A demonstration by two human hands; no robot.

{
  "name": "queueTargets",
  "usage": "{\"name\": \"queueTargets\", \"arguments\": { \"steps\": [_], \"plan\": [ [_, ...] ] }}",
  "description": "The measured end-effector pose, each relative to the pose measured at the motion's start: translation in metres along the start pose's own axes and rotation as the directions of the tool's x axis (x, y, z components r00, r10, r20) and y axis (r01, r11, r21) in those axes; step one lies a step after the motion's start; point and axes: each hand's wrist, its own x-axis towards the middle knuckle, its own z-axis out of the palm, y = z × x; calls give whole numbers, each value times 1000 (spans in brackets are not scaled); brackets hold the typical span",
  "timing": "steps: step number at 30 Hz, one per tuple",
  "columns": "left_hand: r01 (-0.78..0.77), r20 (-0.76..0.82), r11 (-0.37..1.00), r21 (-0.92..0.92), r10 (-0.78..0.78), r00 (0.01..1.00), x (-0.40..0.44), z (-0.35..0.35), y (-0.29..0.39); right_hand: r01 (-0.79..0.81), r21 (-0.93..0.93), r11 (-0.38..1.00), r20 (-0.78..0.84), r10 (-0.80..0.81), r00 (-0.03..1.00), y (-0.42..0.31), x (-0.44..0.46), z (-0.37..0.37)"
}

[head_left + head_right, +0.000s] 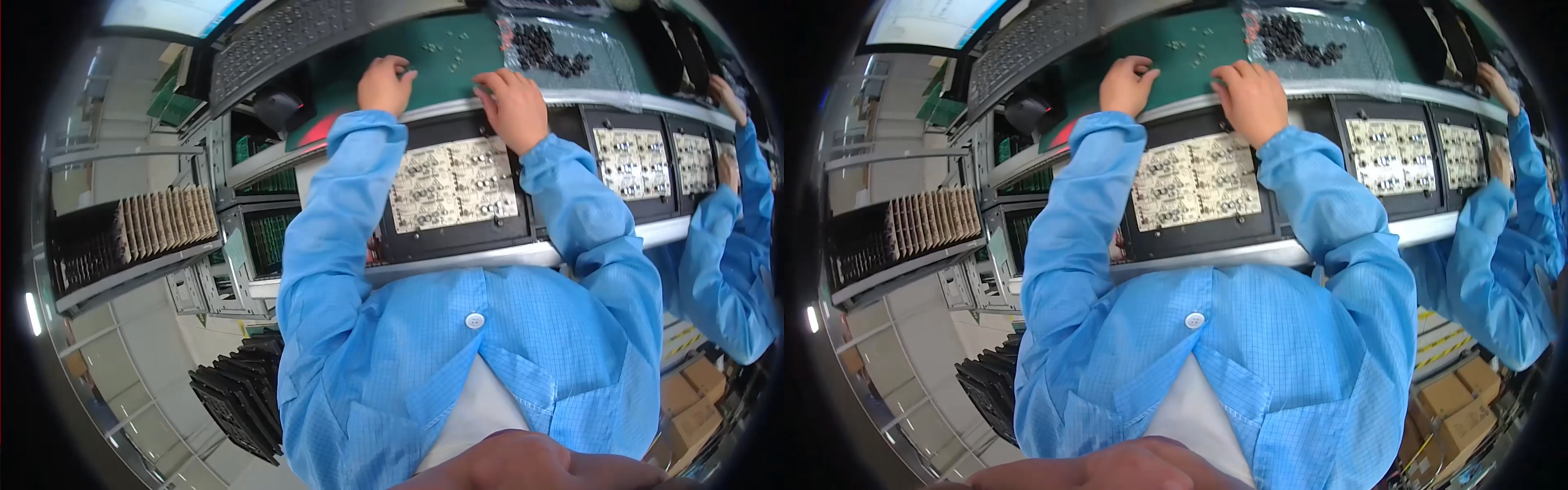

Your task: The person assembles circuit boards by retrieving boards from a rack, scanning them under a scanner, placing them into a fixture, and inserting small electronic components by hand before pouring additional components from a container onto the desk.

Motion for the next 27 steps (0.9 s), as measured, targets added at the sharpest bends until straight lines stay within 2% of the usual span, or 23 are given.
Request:
{"name": "queueTargets", "arguments": {
  "steps": [2, 4, 6, 7, 9, 10, 12, 13, 15, 16, 17, 18, 19, 20, 22, 23, 25, 27],
  "plan": [
    [72, -11, 997, 11, -72, 997, 10, 13, -9, -123, 202, 972, 103, 103, 989, 16, 27, 24],
    [122, 49, 993, 0, -122, 991, 11, 10, -1, -161, 140, 977, 191, 133, 973, 25, 44, 43],
    [112, 9, 994, 7, -112, 994, 7, 13, -1, -137, 27, 990, 221, 127, 967, 25, 52, 59],
    [36, -39, 999, 4, -36, 999, 3, 10, -1, -113, 25, 993, 187, 107, 977, 25, 54, 65],
    [4, -89, 999, -49, -8, 996, -6, 1, 4, -93, -57, 994, 228, 103, 968, 30, 58, 73],
    [23, -92, 994, -108, -33, 995, -12, -6, 11, -66, -76, 995, 227, 82, 970, 29, 59, 71],
    [251, 119, 875, -414, -222, 968, -23, -18, 20, 43, -44, 998, 196, -33, 980, 31, 52, 64],
    [252, 129, 872, -420, -218, 967, -33, -22, 24, 35, -52, 998, 201, -24, 979, 23, 49, 51],
    [211, 155, 796, -568, -148, 977, -56, -29, 29, -75, 219, 973, 217, 26, 976, 7, 31, 23],
    [166, 136, 783, -600, -105, 985, -70, -31, 32, -62, 292, 954, 189, 6, 982, 3, 19, 12],
    [126, 121, 762, -636, -63, 991, -85, -34, 34, -120, 336, 934, 227, 44, 973, -4, 7, -4],
    [110, 131, 762, -638, -34, 991, -100, -35, 36, -184, 379, 907, 258, 87, 962, -10, -6, -17],
    [164, 226, 820, -548, -44, 973, -111, -47, 43, -239, 400, 885, 258, 142, 956, -12, -20, -25],
    [120, 222, 882, -456, -17, 975, -120, -53, 52, -284, 430, 857, 256, 186, 949, -12, -32, -30],
    [-181, 123, 964, -197, 207, 971, -133, -61, 66, -342, 506, 792, 207, 273, 939, -10, -54, -34],
    [-186, 144, 959, -216, 220, 965, -137, -57, 67, -377, 505, 776, 188, 327, 926, -13, -62, -36],
    [-312, 110, 935, -168, 332, 937, -140, -51, 69, -428, 491, 759, 168, 400, 901, -8, -78, -35],
    [-330, 132, 935, -132, 346, 929, -141, -47, 74, -447, 485, 751, 163, 425, 891, -6, -84, -39]
  ]
}}
